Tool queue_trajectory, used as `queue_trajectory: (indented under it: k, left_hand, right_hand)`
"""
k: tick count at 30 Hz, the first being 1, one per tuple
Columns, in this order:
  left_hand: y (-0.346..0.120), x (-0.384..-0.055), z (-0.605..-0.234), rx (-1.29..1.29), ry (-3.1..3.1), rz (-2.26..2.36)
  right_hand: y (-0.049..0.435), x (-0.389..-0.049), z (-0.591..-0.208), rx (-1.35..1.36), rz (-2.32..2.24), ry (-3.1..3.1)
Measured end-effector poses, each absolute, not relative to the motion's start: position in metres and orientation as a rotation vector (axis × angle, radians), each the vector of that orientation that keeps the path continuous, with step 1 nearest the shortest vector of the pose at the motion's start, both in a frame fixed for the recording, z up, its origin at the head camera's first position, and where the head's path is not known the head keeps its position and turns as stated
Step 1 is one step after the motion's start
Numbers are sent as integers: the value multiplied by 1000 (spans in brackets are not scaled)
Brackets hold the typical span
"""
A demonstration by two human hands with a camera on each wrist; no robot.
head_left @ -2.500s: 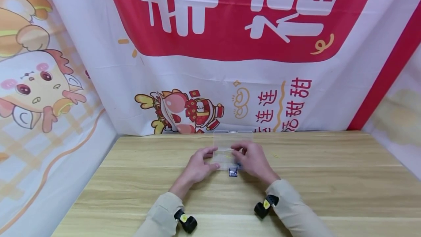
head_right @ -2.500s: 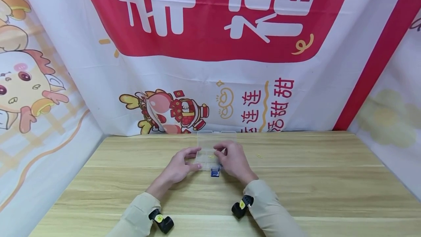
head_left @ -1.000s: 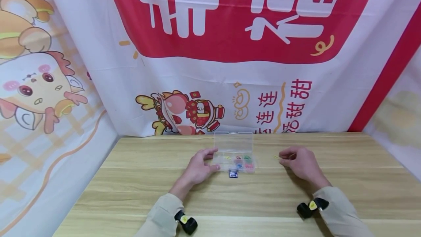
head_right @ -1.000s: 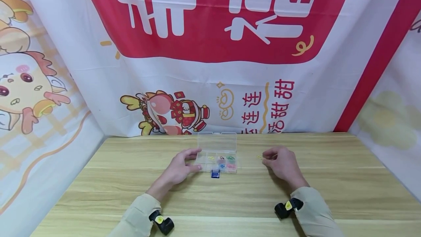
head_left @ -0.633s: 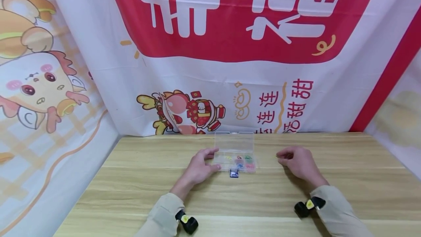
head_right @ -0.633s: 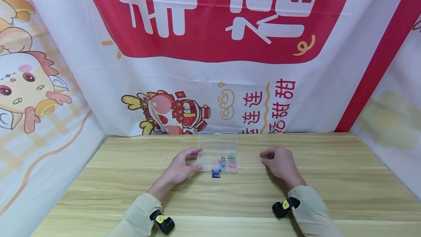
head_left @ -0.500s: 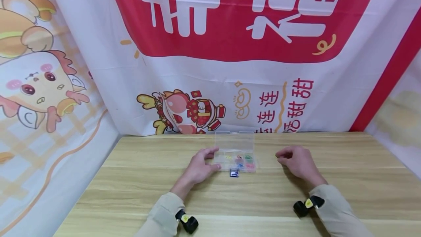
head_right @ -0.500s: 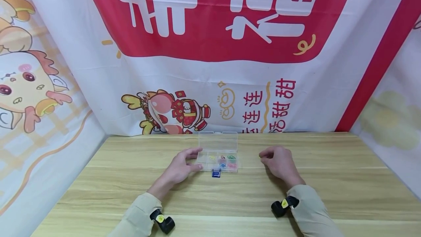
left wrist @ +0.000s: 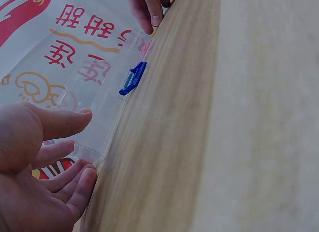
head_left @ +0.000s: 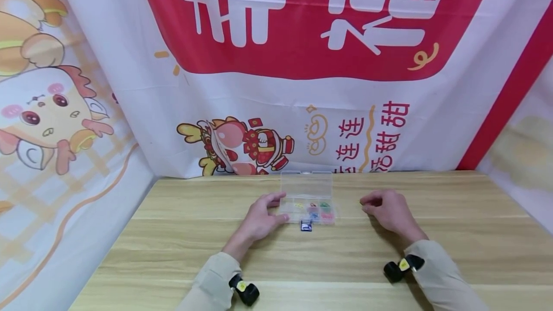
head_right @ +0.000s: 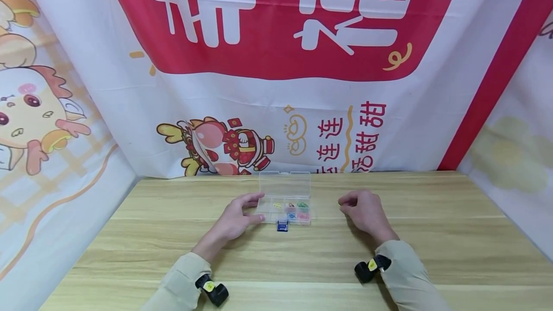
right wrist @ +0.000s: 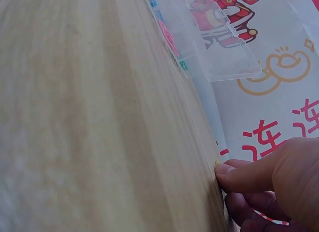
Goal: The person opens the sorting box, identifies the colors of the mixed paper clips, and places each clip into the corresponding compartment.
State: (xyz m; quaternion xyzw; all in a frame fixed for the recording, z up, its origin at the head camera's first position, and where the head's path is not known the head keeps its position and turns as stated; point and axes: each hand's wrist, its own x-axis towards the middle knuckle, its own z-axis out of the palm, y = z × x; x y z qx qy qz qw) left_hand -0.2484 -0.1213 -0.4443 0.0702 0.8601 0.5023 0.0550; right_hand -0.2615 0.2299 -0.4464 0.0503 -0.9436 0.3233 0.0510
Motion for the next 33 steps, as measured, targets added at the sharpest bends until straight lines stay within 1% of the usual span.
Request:
queue_trajectory:
  k: [18, 26, 33]
  left_hand:
    - [-122, -249, -445, 216, 2612, 1529]
    - [-121, -249, -444, 203, 2612, 1525]
    - [-121, -249, -444, 195, 2616, 1515]
  right_hand:
    - [212, -272, -441, 14, 1074, -2904]
    - [209, -273, -434, 69, 1051, -2987]
    - [214, -273, -435, 188, 987, -2981]
